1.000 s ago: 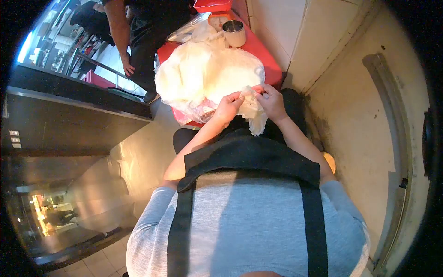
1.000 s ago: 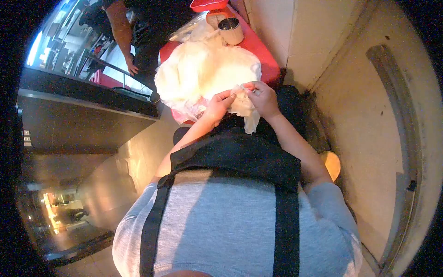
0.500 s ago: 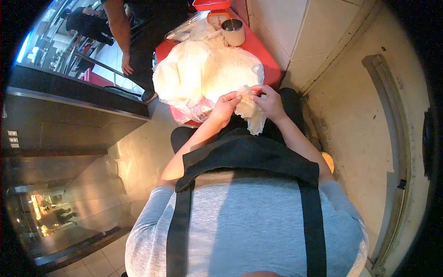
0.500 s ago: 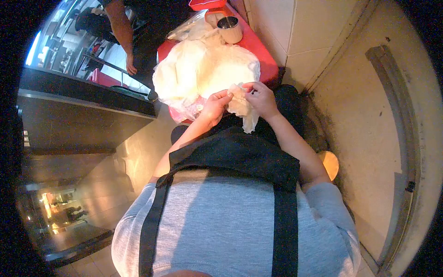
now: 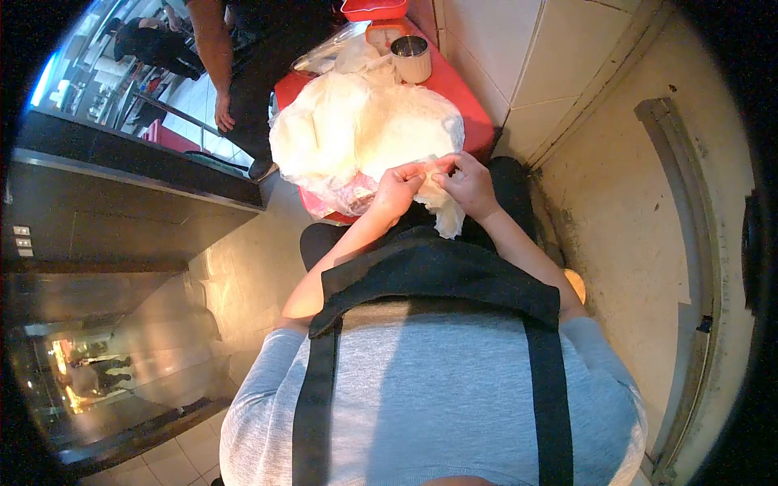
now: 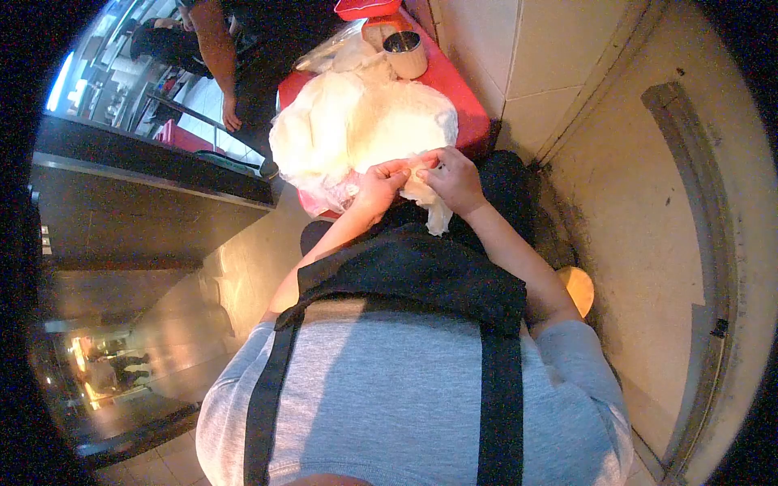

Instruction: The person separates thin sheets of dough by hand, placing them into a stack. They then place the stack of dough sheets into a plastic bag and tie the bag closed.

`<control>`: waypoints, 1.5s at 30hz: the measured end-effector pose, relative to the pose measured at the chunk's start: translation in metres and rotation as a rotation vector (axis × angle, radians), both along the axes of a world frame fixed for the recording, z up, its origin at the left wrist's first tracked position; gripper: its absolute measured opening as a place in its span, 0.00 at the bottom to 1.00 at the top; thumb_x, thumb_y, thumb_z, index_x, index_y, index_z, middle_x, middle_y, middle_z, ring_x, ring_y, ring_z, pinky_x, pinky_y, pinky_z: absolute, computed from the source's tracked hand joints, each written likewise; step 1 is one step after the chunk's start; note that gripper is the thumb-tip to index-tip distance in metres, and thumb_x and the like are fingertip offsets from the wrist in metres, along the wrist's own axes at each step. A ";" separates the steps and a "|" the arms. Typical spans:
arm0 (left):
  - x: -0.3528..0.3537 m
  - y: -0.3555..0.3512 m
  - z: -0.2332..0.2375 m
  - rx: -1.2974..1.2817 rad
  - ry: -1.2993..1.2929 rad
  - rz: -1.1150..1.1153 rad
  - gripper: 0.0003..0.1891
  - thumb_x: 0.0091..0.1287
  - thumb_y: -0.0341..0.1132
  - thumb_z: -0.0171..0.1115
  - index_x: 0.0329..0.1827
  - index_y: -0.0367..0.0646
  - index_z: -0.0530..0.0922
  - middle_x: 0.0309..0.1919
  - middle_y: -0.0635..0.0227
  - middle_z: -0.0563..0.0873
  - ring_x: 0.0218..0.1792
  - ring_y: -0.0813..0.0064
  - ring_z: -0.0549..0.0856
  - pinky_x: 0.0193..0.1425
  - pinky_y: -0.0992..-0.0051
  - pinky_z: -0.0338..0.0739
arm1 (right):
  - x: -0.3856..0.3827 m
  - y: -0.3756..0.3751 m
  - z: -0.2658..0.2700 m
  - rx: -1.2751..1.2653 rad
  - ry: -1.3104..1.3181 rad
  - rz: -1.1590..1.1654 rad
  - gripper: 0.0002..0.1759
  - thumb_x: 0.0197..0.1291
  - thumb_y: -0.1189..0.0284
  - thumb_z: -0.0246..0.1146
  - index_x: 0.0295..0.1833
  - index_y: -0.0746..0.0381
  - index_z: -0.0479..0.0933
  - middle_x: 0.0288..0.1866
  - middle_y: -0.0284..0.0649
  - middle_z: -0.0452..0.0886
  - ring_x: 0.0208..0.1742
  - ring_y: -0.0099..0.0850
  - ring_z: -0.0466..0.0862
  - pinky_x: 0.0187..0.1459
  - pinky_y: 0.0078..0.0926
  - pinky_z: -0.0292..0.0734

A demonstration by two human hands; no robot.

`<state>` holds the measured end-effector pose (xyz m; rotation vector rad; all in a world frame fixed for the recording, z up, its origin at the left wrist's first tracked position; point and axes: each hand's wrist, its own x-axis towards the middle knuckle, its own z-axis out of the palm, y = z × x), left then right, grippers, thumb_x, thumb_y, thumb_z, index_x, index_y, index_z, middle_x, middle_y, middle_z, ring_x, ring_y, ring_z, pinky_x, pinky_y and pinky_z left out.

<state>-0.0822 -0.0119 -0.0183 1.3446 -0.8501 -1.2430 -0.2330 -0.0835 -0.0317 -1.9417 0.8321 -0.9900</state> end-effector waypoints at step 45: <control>0.000 0.002 -0.007 0.070 0.026 -0.039 0.09 0.64 0.27 0.54 0.44 0.38 0.81 0.31 0.73 0.84 0.26 0.86 0.76 0.31 0.85 0.69 | 0.002 0.005 0.000 -0.183 0.101 -0.047 0.07 0.53 0.69 0.61 0.35 0.60 0.76 0.34 0.42 0.79 0.35 0.41 0.80 0.35 0.35 0.75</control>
